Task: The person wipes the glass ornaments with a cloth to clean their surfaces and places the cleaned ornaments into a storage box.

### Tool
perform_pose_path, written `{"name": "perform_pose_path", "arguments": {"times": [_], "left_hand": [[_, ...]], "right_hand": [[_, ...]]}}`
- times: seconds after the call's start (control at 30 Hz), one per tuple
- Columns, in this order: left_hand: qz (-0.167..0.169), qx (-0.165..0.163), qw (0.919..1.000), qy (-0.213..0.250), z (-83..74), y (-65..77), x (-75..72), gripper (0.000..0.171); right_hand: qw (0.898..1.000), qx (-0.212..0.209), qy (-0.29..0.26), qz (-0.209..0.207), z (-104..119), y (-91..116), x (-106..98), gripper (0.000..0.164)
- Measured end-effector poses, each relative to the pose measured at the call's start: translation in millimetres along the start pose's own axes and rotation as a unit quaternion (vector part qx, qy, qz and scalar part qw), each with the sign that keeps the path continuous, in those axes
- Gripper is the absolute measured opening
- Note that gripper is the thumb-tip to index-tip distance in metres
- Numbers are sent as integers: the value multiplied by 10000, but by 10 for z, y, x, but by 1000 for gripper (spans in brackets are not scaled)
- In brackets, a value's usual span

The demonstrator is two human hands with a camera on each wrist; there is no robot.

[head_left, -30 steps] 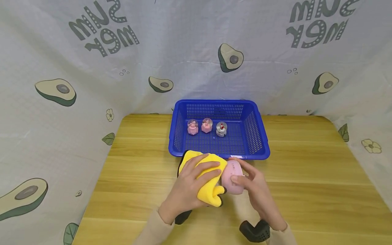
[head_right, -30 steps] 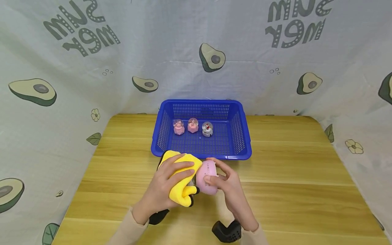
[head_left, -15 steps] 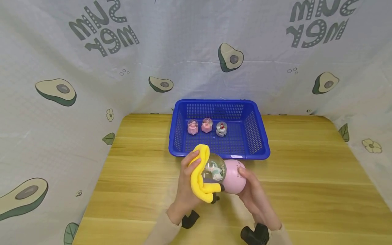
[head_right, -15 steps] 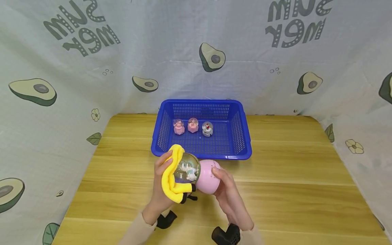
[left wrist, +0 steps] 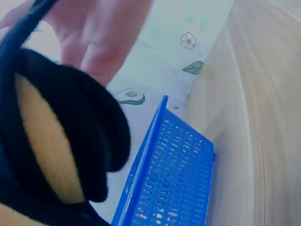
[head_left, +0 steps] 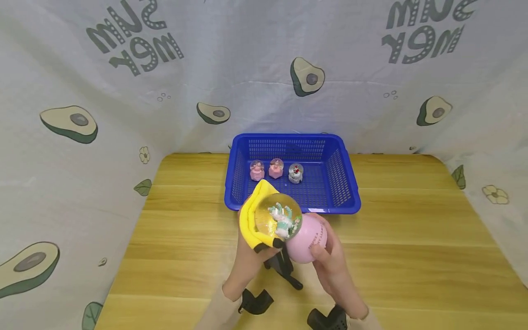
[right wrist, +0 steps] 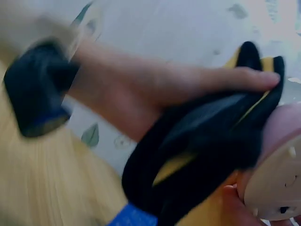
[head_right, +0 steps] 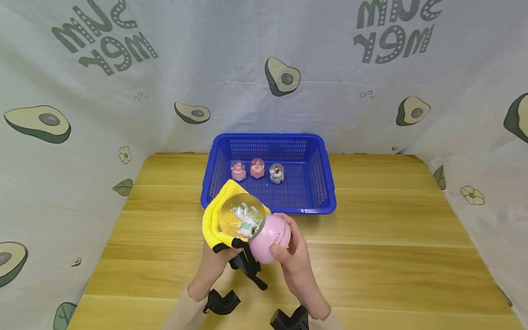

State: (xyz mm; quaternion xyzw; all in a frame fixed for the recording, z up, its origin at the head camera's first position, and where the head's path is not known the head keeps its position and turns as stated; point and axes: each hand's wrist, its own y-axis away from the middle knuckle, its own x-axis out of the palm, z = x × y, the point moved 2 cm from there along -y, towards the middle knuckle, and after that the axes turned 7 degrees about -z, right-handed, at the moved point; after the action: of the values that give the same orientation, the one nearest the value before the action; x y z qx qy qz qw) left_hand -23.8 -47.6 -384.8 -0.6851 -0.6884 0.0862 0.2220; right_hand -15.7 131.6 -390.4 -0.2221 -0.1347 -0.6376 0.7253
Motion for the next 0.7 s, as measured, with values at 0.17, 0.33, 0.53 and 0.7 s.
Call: {"name": "perform_pose_path", "arguments": {"times": [0.17,0.33,0.53,0.7], "left_hand": [[32,-320,9995,73,-82,-19,-50,91],[243,-383,9989,86,-150,-54,-70,91],[-181,-589,9980,169,-110,-30,-124,81],[-556,-500,9936,843,-85,-14,-206,59]], "right_hand": [[9896,-606,1298,161,82,16,94,59],[9843,-49,1553,834,130,-16,115,64],[9850,1163,398,1207,39,-27,-11,53],[9876,1075,-247,1116,6,-33,-54,45]]}}
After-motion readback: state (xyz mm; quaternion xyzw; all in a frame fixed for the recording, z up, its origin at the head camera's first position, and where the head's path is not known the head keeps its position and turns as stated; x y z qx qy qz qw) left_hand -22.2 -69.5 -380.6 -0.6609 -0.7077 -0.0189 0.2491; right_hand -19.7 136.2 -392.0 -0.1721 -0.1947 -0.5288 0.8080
